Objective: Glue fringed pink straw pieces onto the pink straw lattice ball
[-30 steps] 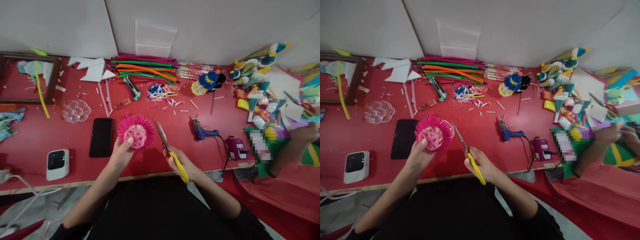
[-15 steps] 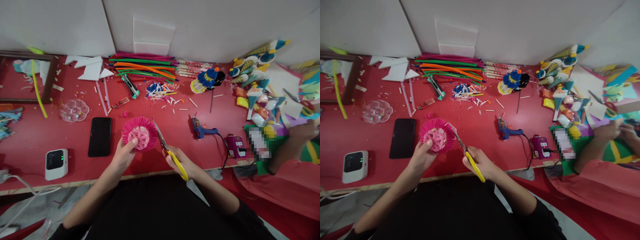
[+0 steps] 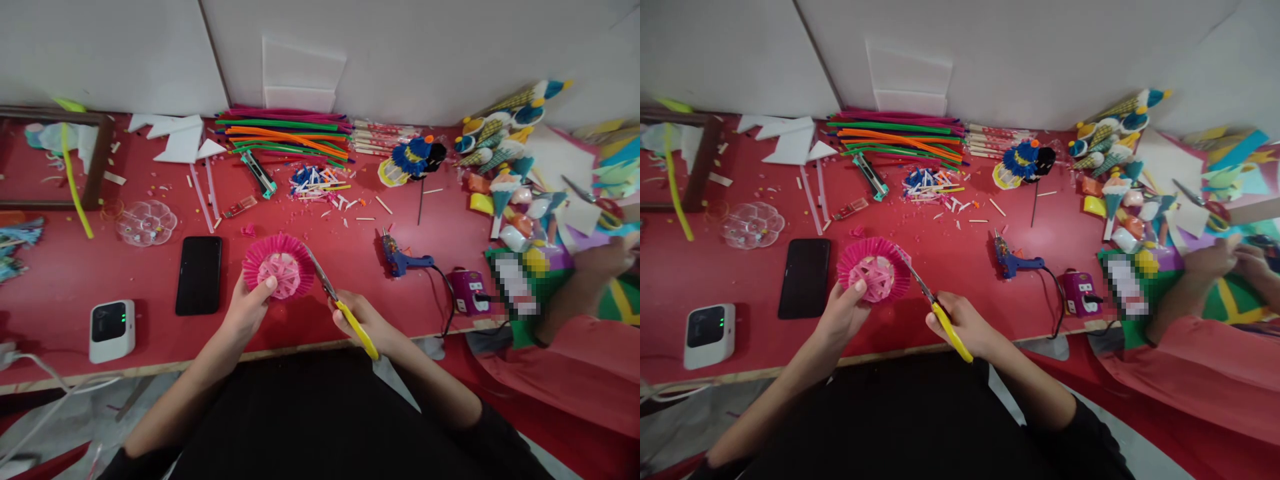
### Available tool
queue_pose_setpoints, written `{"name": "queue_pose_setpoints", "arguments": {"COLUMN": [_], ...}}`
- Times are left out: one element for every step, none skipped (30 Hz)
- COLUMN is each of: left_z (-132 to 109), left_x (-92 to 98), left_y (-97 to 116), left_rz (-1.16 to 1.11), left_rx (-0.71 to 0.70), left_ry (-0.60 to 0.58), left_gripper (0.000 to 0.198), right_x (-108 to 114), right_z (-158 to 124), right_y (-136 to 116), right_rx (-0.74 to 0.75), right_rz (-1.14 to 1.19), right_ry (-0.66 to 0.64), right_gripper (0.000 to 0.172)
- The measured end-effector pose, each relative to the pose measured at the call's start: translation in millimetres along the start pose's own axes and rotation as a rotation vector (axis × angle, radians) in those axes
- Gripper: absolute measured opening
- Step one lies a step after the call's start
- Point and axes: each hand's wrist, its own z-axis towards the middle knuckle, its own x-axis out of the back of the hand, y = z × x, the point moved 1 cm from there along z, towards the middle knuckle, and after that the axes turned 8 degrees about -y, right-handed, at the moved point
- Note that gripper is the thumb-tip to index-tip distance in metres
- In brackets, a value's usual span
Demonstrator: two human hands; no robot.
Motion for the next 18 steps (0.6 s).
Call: {"name": "queue_pose_setpoints", "arguments": {"left_z": [0.1, 0.1, 0.2, 0.3, 0.5, 0.6, 0.7, 0.7, 0.8, 0.8, 0.8, 0.7, 0.6, 0.4, 0.2, 0.0, -0.2, -0.4], "left_x": [0.2, 0.4, 0.6, 0.7, 0.7, 0.8, 0.8, 0.8, 0.8, 0.8, 0.7, 0.5, 0.3, 0.1, -0.3, -0.6, -0.9, -1.1], "left_y": [-0.4, -0.7, -0.8, -0.9, -0.9, -0.7, -0.6, -0.5, -0.5, -0.5, -0.6, -0.7, -0.7, -0.7, -0.6, -0.3, -0.1, 0.3], "left_rz": [0.001, 0.004, 0.008, 0.011, 0.011, 0.009, 0.006, 0.002, -0.002, -0.005, -0.007, -0.010, -0.013, -0.015, -0.017, -0.018, -0.018, -0.018], "left_rx": [0.002, 0.004, 0.005, 0.007, 0.008, 0.011, 0.013, 0.016, 0.018, 0.018, 0.017, 0.017, 0.017, 0.017, 0.016, 0.017, 0.017, 0.018], "left_ry": [0.001, -0.002, -0.007, -0.013, -0.016, -0.015, -0.013, -0.010, -0.008, -0.006, -0.005, -0.003, -0.002, 0.000, 0.000, 0.000, 0.000, 0.001], "left_gripper": [0.046, 0.046, 0.045, 0.045, 0.044, 0.042, 0.041, 0.040, 0.040, 0.040, 0.040, 0.041, 0.041, 0.042, 0.042, 0.041, 0.041, 0.041], "right_x": [-0.1, -0.1, -0.1, -0.1, -0.1, -0.1, -0.1, -0.2, -0.3, -0.4, -0.6, -0.7, -0.8, -0.8, -0.8, -0.8, -0.8, -1.0], "right_z": [0.2, 0.4, 0.6, 0.9, 1.1, 1.3, 1.4, 1.4, 1.4, 1.4, 1.3, 1.2, 1.1, 1.1, 1.2, 1.4, 1.7, 2.1], "right_y": [-0.3, -0.7, -1.3, -1.8, -2.3, -2.7, -2.9, -3.0, -3.0, -2.8, -2.7, -2.5, -2.4, -2.4, -2.5, -2.7, -2.9, -3.0], "right_rx": [0.002, 0.003, 0.004, 0.005, 0.005, 0.006, 0.007, 0.010, 0.014, 0.019, 0.021, 0.022, 0.021, 0.020, 0.019, 0.019, 0.020, 0.020], "right_rz": [-0.003, -0.005, -0.006, -0.007, -0.006, -0.005, -0.003, -0.003, -0.005, -0.008, -0.011, -0.013, -0.014, -0.014, -0.016, -0.019, -0.025, -0.031], "right_ry": [0.002, 0.006, 0.010, 0.014, 0.018, 0.021, 0.024, 0.027, 0.029, 0.031, 0.032, 0.033, 0.034, 0.035, 0.035, 0.035, 0.036, 0.036], "right_gripper": [0.060, 0.060, 0.060, 0.060, 0.060, 0.059, 0.059, 0.058, 0.058, 0.058, 0.058, 0.059, 0.059, 0.059, 0.059, 0.059, 0.060, 0.060]}}
